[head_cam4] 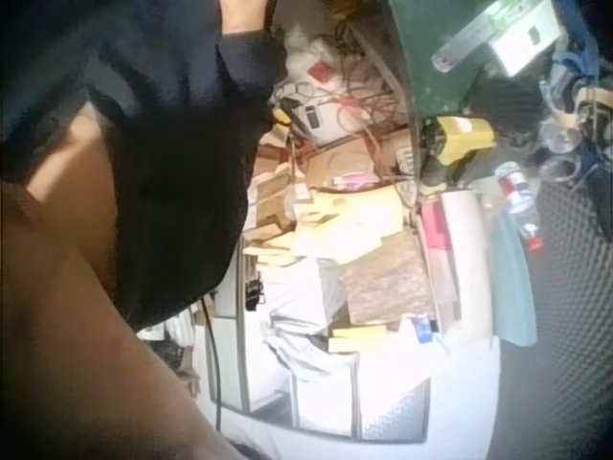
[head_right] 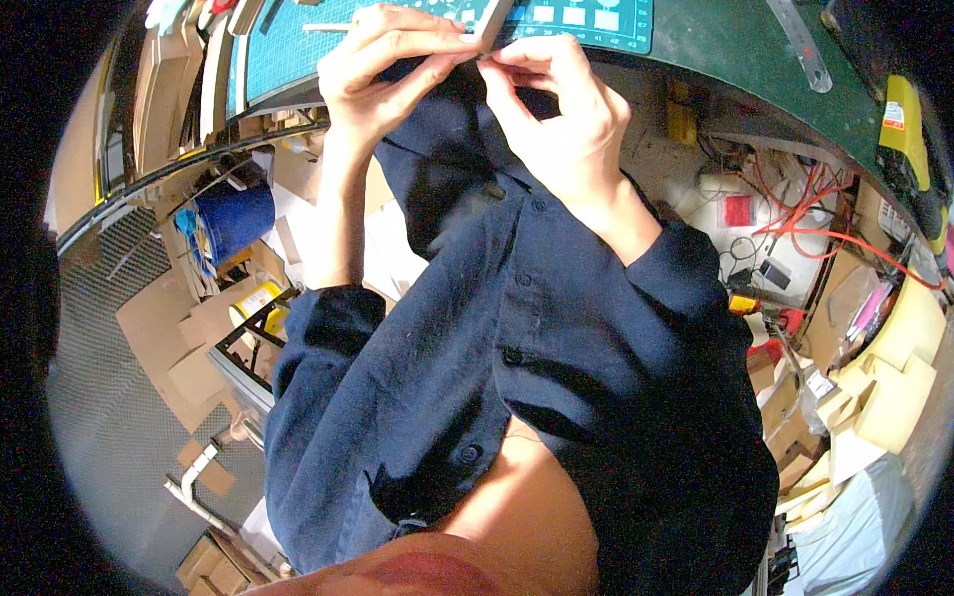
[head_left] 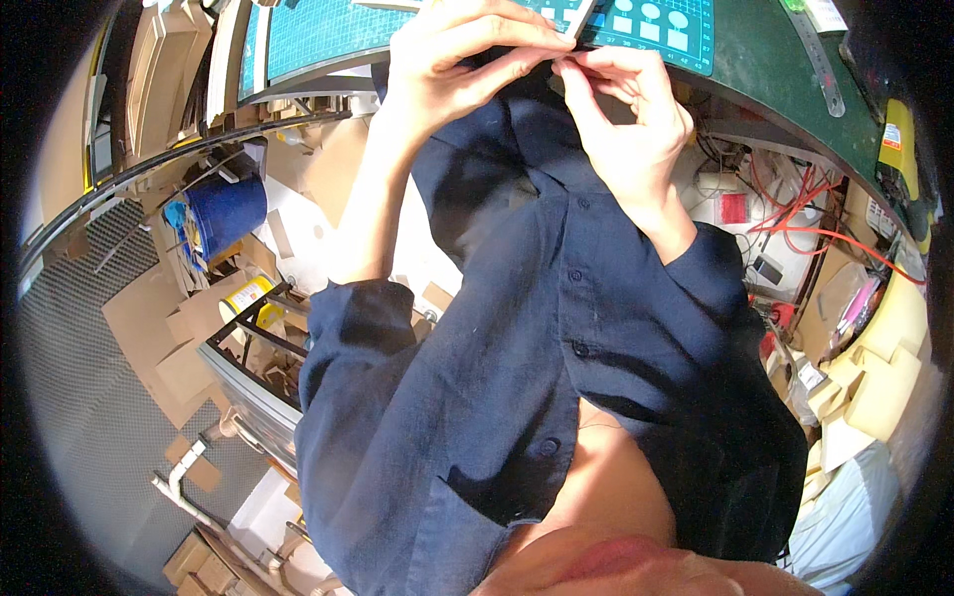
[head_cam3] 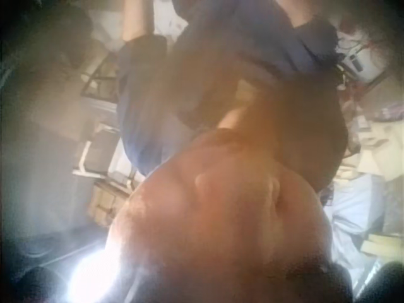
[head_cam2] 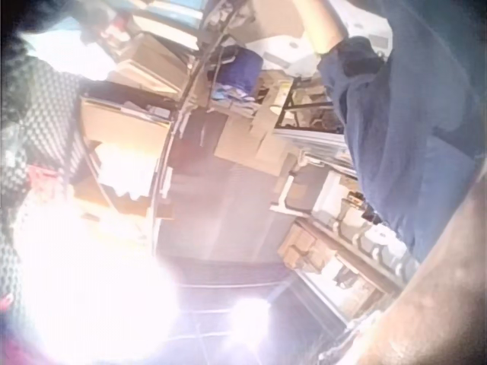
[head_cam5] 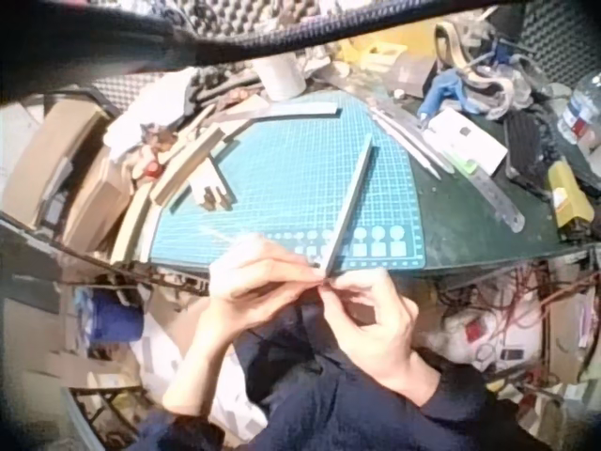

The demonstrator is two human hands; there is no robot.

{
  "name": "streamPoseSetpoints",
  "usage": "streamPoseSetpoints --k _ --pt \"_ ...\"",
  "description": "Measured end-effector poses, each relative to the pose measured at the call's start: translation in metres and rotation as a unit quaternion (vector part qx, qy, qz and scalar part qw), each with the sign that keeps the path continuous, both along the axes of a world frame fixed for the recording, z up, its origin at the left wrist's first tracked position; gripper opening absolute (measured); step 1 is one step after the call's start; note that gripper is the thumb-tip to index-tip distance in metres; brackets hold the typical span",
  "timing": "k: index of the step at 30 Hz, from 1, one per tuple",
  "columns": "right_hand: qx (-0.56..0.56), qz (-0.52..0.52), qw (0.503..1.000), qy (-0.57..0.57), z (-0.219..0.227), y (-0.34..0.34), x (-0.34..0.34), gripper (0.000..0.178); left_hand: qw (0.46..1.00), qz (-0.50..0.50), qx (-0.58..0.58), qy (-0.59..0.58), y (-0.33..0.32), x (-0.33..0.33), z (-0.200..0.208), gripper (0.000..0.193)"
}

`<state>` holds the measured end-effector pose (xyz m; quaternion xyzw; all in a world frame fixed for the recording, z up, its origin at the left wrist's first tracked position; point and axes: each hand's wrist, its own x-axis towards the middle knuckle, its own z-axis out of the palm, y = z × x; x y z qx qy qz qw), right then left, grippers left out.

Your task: The person assembles small wooden frames by joining thin wooden pieces at the corners. They use a yellow staple gun to fasten the joints, repeatedly picking up pieces, aligning them, and stapling them together on a green cutting mat.

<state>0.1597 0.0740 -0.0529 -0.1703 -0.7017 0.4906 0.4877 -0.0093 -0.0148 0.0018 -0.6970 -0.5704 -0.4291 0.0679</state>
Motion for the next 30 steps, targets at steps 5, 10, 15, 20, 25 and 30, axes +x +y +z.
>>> streamPoseSetpoints --k 5,10,15,20,25,30 --pt "-0.003 -0.019 1.0 0.004 -0.003 -0.003 -0.007 0.02 1.0 0.008 -0.004 0.008 0.0 0.004 0.008 0.023" --pt "0.001 -0.014 1.0 0.012 -0.004 -0.003 -0.009 0.02 1.0 0.01 -0.028 -0.003 -0.003 0.002 0.005 0.023" --pt "0.012 -0.023 1.0 0.013 -0.006 -0.003 -0.01 0.021 0.999 0.009 -0.043 -0.01 -0.002 0.004 0.011 0.022" --pt "0.021 -0.021 0.999 0.019 -0.003 -0.003 -0.01 0.023 0.998 -0.004 -0.033 -0.051 -0.005 0.003 0.008 0.024" --pt "0.024 -0.029 0.999 0.016 -0.005 -0.003 -0.01 0.023 0.999 -0.004 -0.027 -0.023 -0.003 0.002 0.009 0.025" --pt "0.01 -0.022 1.0 0.011 -0.002 -0.003 -0.009 0.022 1.0 -0.004 -0.024 -0.019 -0.003 0.001 0.009 0.024"
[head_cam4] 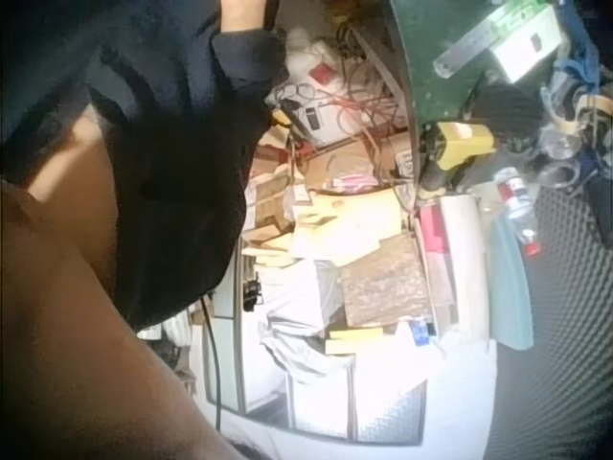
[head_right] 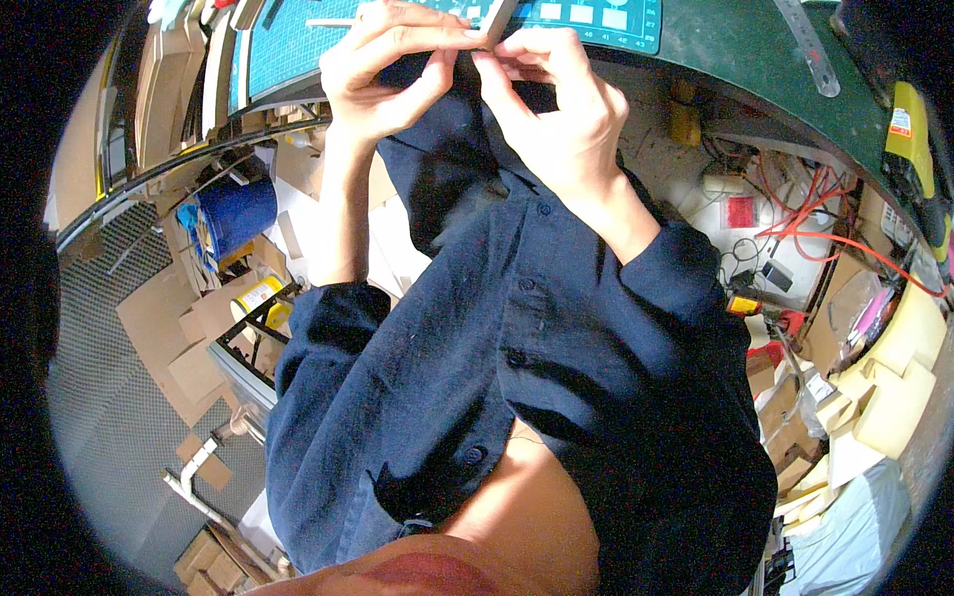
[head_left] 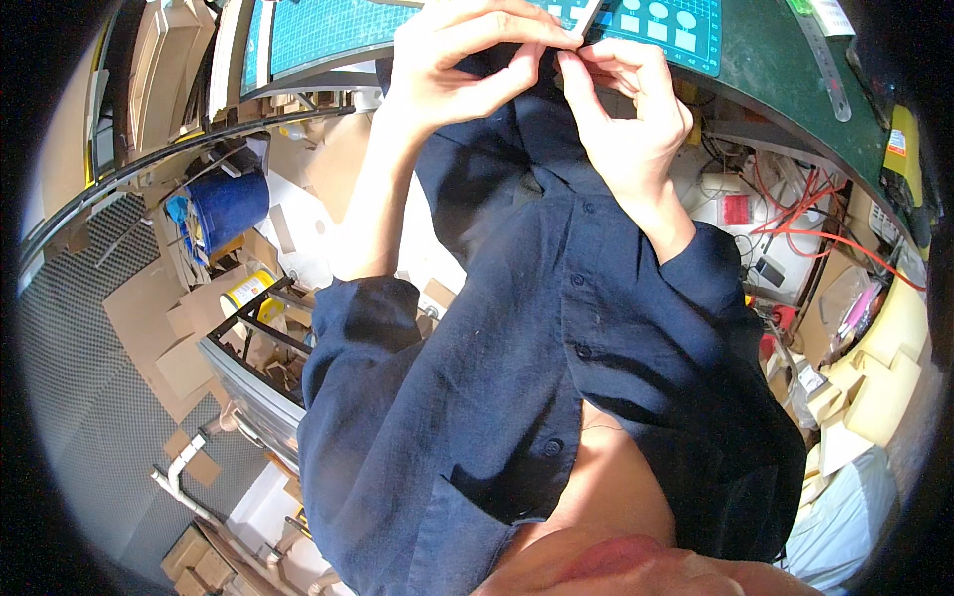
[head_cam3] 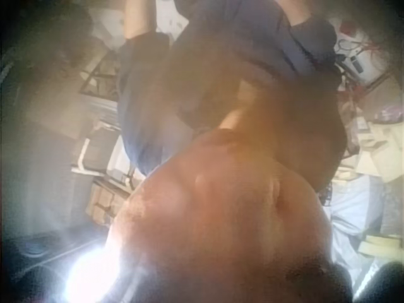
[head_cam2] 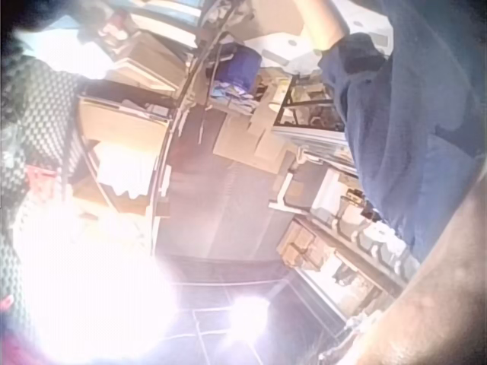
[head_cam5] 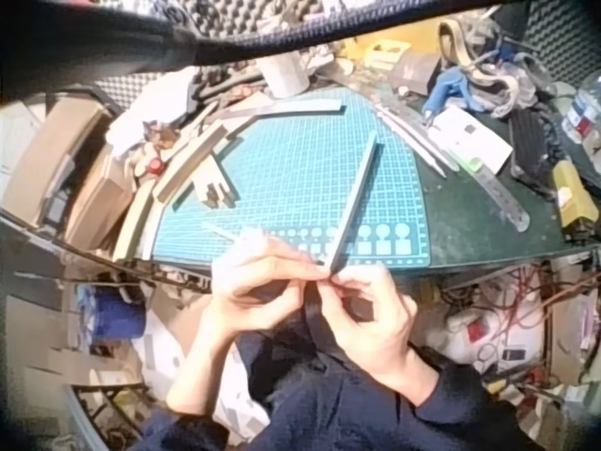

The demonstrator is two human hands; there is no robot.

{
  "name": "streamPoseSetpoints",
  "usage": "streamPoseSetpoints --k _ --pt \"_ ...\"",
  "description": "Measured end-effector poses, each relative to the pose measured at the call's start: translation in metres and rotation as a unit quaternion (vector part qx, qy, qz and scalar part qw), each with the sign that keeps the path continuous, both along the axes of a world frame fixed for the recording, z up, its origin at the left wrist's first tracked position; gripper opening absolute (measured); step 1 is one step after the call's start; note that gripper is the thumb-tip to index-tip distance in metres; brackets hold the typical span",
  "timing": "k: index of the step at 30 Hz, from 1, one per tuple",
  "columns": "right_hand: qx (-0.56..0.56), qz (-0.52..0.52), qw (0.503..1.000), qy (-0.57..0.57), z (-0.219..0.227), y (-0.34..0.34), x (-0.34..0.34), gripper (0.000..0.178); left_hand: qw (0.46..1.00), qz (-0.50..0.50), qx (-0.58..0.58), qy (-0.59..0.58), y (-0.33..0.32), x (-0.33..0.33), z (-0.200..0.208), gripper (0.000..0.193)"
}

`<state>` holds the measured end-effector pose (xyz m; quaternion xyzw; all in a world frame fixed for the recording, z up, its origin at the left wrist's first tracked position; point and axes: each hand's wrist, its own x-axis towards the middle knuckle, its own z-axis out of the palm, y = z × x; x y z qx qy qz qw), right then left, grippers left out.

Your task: The person assembles small wooden frames by joining thin wooden pieces at the corners. They use a yellow staple gun to fasten the joints, repeatedly picking up pieces, aligning them, and stapling them together on a green cutting mat.

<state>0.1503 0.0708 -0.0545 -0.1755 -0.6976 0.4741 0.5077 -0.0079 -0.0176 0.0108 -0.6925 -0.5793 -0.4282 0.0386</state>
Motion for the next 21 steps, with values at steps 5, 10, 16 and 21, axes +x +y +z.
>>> streamPoseSetpoints --k 5,10,16,21 --pt "-0.018 -0.005 1.0 -0.008 -0.002 -0.001 -0.001 0.022 1.0 -0.008 0.0 -0.009 0.002 0.0 0.0 0.023" --pt "-0.028 0.0 1.0 -0.008 -0.002 -0.003 -0.003 0.021 1.0 0.008 0.008 -0.004 0.0 0.002 -0.001 0.022" --pt "0.008 0.023 1.0 -0.003 0.001 0.006 0.016 0.018 0.999 -0.004 0.038 0.013 0.004 0.001 -0.003 0.024" --pt "0.103 -0.164 0.981 -0.011 0.022 0.075 0.098 0.016 0.999 0.006 0.029 0.021 -0.001 0.002 -0.003 0.024"
